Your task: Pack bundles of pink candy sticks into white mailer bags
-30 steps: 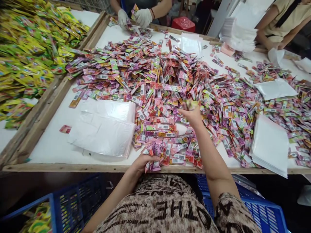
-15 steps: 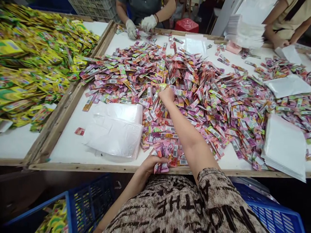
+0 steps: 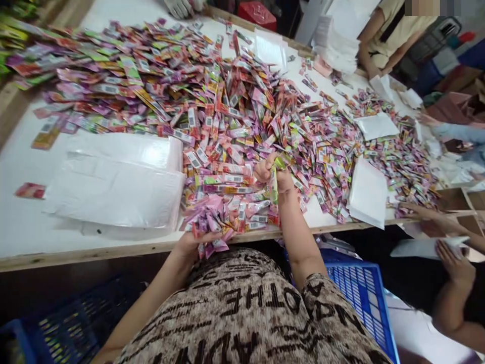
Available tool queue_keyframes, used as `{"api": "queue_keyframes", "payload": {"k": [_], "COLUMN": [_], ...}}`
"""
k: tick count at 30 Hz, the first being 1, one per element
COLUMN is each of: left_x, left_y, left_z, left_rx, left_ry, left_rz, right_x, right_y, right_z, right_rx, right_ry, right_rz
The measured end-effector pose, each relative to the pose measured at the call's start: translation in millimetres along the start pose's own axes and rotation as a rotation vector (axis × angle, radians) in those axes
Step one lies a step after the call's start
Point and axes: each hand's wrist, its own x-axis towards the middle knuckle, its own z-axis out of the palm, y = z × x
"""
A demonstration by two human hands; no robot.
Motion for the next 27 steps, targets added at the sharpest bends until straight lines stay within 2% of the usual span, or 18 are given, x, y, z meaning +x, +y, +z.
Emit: {"api": "queue_keyframes", "payload": {"k": [3, 4, 6, 8, 10, 13, 15, 18, 21, 24, 27], "left_x": [-7, -8, -8, -6, -3, -2, -3, -5, -6, -5, -9], "left_y": [-1, -2, -6, -12, -18, -27, -30, -31, -30, -30, -32], "left_z": [16.1, 21.6, 30.3, 34.3, 34.5, 33.2, 32.9, 30.7, 22.8, 12.2, 5.4], "left_rx": [-0.037, -0.051, -0.064, -0.057, -0.051, -0.008, 0.027, 0.057, 0.096, 0.149, 0.191], "left_ry": [-0.187, -0.195, -0.115, -0.017, 0.049, 0.131, 0.189, 0.222, 0.257, 0.291, 0.205], "left_rz": [-0.098, -0.102, -0.06, -0.006, 0.028, 0.105, 0.205, 0.297, 0.274, 0.249, 0.227], "right_x": [-27, -35, -50, -65, -78, -88, -90, -94, -100, -103, -101], "right_y": [11, 13, 16, 23, 34, 51, 57, 56, 52, 51, 52], "right_z": [2, 5, 15, 29, 45, 62, 68, 72, 76, 83, 91], "right_rx": [-0.069, -0.14, -0.316, -0.458, -0.513, -0.497, -0.382, -0.035, 0.165, 0.051, -0.124], "right_ry": [-0.116, -0.16, -0.177, -0.092, 0.054, 0.253, 0.309, 0.172, -0.006, -0.042, -0.086], "right_rz": [0.039, 0.046, 0.021, -0.026, -0.054, -0.075, -0.035, 0.202, 0.367, 0.305, 0.18]}}
